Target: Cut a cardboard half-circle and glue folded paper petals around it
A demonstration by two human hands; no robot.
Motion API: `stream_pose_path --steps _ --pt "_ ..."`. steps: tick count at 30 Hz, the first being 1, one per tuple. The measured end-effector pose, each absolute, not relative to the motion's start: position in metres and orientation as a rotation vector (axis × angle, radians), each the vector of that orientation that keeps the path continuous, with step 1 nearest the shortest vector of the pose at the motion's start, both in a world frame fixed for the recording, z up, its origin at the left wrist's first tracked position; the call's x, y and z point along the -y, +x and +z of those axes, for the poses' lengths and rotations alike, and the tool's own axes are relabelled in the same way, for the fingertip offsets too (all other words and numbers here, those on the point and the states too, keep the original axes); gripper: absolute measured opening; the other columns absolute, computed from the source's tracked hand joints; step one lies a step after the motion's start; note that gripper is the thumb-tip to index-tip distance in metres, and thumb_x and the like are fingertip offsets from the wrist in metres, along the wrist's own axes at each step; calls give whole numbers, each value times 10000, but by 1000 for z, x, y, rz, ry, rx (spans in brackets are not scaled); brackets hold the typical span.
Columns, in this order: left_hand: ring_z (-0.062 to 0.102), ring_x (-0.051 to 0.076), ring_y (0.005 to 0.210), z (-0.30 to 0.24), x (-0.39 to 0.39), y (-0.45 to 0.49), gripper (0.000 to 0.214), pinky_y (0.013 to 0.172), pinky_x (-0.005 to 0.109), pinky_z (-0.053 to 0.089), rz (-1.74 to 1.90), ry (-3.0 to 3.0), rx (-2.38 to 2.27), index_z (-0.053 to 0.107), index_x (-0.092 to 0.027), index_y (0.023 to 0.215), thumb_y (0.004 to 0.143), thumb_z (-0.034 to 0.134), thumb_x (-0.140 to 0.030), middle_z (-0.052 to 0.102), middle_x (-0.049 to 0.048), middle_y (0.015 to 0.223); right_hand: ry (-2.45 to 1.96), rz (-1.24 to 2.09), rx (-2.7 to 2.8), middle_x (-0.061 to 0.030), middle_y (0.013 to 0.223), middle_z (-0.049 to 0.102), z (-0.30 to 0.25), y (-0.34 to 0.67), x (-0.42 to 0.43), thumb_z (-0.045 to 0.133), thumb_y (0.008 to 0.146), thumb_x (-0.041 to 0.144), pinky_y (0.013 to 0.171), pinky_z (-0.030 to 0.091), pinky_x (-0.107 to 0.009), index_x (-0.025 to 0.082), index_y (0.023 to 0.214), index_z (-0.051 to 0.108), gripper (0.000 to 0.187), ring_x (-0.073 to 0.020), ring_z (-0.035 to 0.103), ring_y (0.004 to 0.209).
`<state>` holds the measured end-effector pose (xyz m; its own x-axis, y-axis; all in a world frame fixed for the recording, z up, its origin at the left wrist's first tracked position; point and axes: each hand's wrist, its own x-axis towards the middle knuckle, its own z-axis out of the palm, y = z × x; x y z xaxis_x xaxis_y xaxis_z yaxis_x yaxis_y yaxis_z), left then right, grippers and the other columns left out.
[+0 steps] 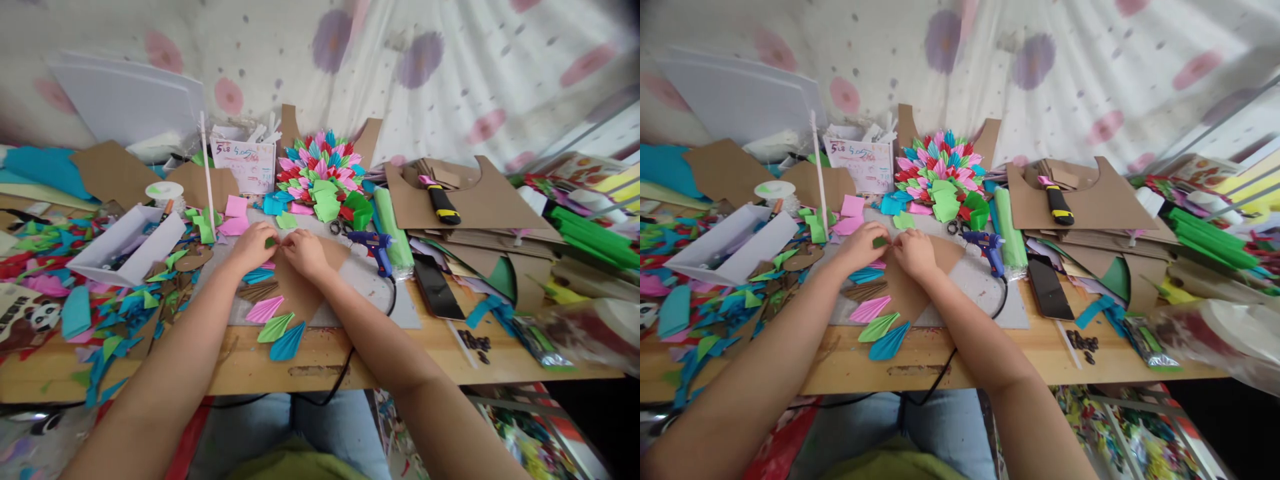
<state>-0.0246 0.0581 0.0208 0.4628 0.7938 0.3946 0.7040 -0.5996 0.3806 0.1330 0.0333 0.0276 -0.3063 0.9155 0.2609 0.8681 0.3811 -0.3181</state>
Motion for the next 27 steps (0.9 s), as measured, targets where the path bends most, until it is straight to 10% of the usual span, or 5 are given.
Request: stream_pose_path --steps 27 --pt "577 168 796 21 -61 -43 370 740 305 459 689 2102 -1625 549 -166 1024 683 672 -245 617 62 1003 -1608 74 2371 -91 1019 639 17 128 -26 506 848 255 813 399 -310 162 910 652 184 -218 540 974"
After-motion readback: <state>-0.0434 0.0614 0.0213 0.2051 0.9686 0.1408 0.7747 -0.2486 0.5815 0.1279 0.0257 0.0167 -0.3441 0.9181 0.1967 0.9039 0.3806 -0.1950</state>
